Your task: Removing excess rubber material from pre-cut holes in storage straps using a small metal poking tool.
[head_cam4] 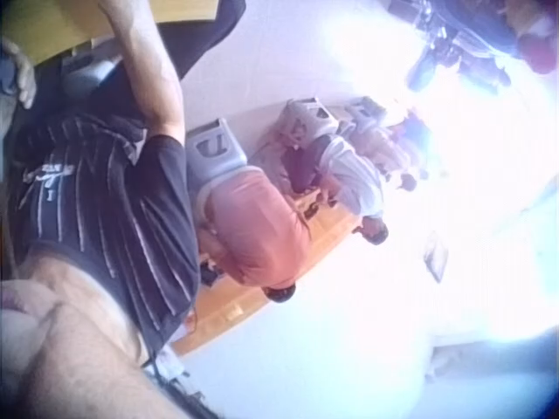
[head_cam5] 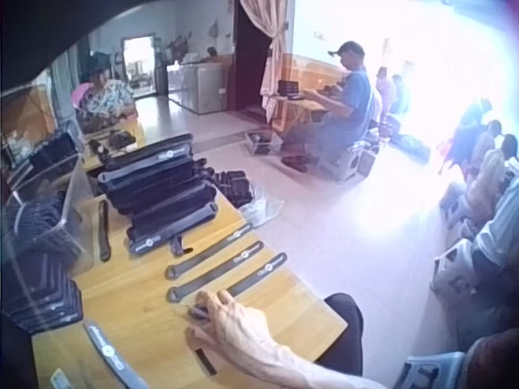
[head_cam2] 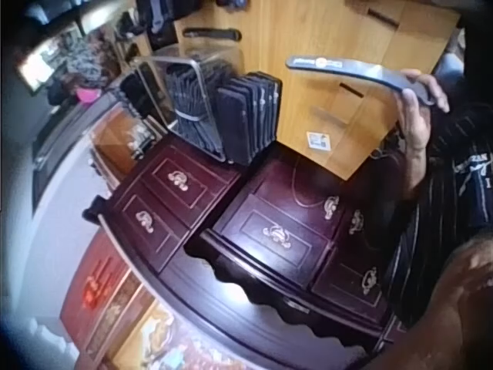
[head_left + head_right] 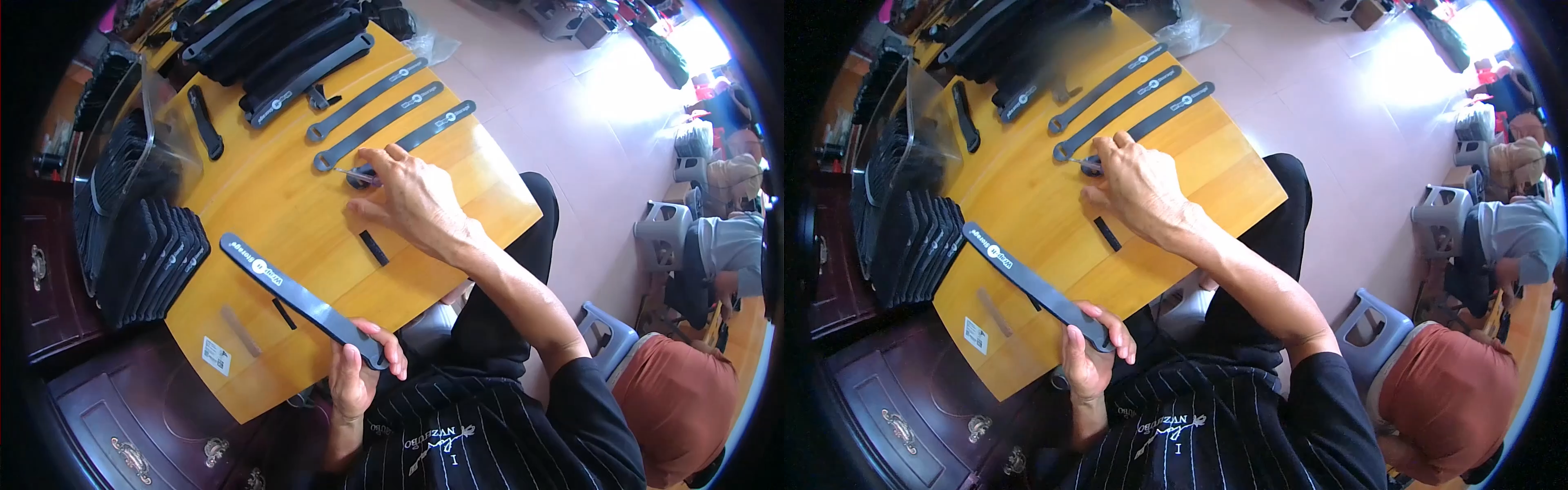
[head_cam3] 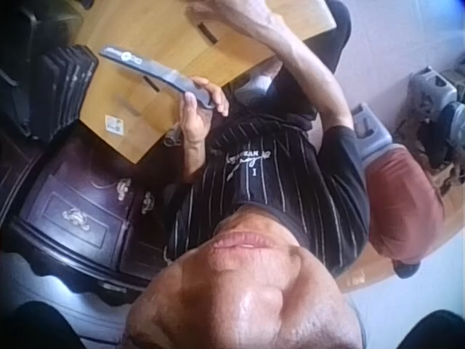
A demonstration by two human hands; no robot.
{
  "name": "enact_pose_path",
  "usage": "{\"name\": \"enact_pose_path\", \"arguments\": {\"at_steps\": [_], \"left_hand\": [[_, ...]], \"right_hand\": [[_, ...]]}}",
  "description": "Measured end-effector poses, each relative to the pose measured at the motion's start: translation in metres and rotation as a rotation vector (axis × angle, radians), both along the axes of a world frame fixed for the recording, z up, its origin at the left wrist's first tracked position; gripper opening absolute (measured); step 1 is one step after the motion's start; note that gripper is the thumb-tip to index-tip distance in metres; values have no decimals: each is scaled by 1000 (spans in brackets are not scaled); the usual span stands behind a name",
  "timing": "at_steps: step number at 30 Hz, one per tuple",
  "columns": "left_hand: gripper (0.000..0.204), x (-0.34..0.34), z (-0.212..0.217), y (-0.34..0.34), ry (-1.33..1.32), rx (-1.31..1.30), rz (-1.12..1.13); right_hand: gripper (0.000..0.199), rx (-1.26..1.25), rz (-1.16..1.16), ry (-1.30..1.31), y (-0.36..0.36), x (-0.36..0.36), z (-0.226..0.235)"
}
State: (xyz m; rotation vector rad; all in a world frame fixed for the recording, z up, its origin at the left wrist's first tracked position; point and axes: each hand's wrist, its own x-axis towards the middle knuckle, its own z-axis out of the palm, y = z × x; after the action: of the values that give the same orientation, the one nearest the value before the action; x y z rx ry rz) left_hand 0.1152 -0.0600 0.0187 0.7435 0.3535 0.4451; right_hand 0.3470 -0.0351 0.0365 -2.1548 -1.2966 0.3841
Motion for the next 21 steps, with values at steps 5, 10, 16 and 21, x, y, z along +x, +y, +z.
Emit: {"name": "enact_pose_path", "arguments": {"at_steps": [5, 10, 16, 21], "left_hand": [[39, 1, 1, -6, 9, 16, -9], [42, 2, 3, -7, 74, 169, 54], [37, 0, 12, 15, -18, 234, 254], [32, 24, 12, 29, -142, 158, 326]], "right_hand": [[39, 65, -11, 44, -8, 0, 1], [30, 178, 24, 76, -19, 0, 11], [20, 241, 23, 343, -78, -31, 38], [10, 210, -51, 570, -112, -66, 46]]}}
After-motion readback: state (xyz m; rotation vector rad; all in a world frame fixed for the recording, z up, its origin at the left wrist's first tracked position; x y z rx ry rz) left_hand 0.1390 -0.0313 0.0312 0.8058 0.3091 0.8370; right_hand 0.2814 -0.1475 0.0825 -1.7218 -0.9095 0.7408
